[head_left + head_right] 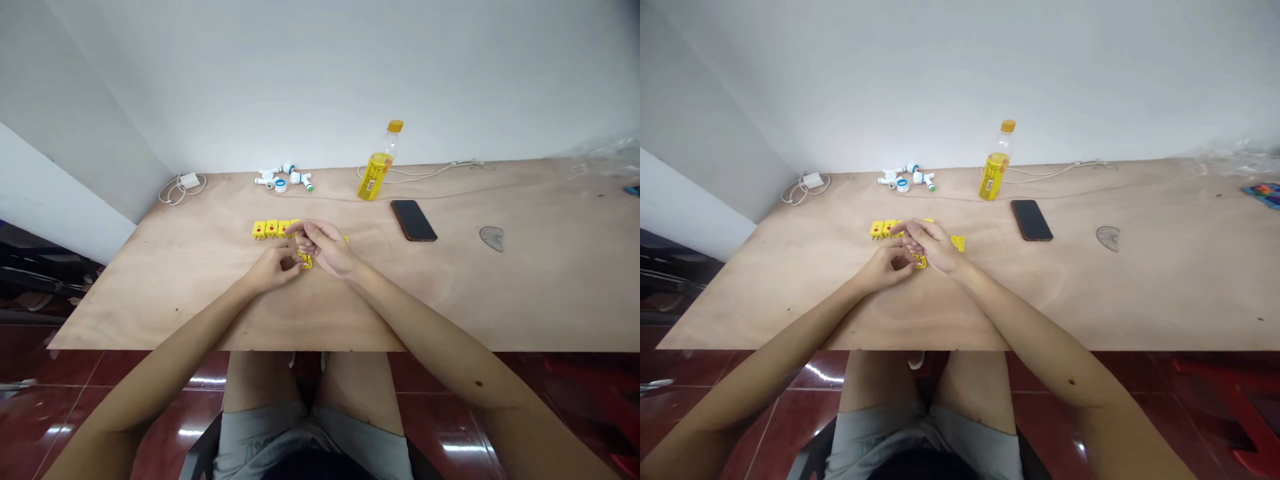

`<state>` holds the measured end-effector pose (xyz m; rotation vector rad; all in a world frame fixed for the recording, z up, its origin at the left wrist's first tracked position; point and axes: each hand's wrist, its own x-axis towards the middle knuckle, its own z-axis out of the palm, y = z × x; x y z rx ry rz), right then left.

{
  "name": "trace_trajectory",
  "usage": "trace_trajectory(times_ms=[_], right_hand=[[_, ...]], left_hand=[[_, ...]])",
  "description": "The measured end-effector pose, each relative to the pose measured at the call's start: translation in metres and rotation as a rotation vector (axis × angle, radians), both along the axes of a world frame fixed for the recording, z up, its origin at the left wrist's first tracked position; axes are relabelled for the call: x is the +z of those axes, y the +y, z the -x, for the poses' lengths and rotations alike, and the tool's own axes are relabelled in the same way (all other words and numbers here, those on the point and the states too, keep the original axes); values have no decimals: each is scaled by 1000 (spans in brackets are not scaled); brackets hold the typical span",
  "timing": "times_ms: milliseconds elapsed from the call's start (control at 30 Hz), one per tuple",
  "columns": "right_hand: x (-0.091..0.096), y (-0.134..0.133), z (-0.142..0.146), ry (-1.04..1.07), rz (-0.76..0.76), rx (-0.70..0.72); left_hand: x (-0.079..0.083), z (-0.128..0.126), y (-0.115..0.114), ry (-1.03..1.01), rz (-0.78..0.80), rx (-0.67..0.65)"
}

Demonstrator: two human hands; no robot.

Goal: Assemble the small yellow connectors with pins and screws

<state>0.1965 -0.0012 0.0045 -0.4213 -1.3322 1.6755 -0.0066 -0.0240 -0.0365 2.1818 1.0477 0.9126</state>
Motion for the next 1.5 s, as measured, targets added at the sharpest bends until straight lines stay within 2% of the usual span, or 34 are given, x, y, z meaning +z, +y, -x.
trace_trajectory(times_ms=[133,267,367,433,500,600,700,833,900,1000,1067,1100,1167,1233,1267,1300,1367,1467,1500], right_hand=[[4,1,-4,-21,-41,47],[3,2,-5,-95,-149,-30],[2,1,-4,-41,-60,-93],[3,0,-4,-12,12,-51],[3,-1,-4,-34,4,-31],[0,-5,-2,-109,-97,-171],[-2,-8,2,-82,-76,-308],[3,-10,2,-37,37,-160],[3,-14,2,-85,-14,-138],[-3,-28,7,-169,-189,-294],[-7,-37,12,-171,-206,-433],[-8,-38,14,-169,-185,-447],[-6,-34,14,-130,-130,-420],[-1,-24,10,-81,-26,-298],[1,-20,7,-95,-1,-226],[2,-16,5,-104,-9,-215],[1,-16,4,-137,-71,-281],[-7,-26,9,-116,-141,-491],[-8,-29,11,-102,-143,-505]], left_hand=[[2,0,0,-46,69,-26],[4,1,1,-59,121,-53],[6,1,4,-44,99,-46],[7,1,6,-43,75,-55],[8,1,8,-48,60,-82],[8,0,9,-55,78,-110],[6,0,10,-53,111,-108],[2,0,13,-55,113,-112],[0,0,13,-76,94,-114],[-2,-2,13,-115,81,-118],[-2,-3,13,-131,81,-125],[-2,-3,13,-132,79,-128],[-1,-3,13,-120,75,-126],[0,-3,14,-96,76,-116],[0,-3,14,-89,73,-112],[0,-2,14,-86,69,-112],[1,-2,14,-89,70,-117],[0,-2,13,-103,91,-133],[0,-3,13,-111,92,-136]])
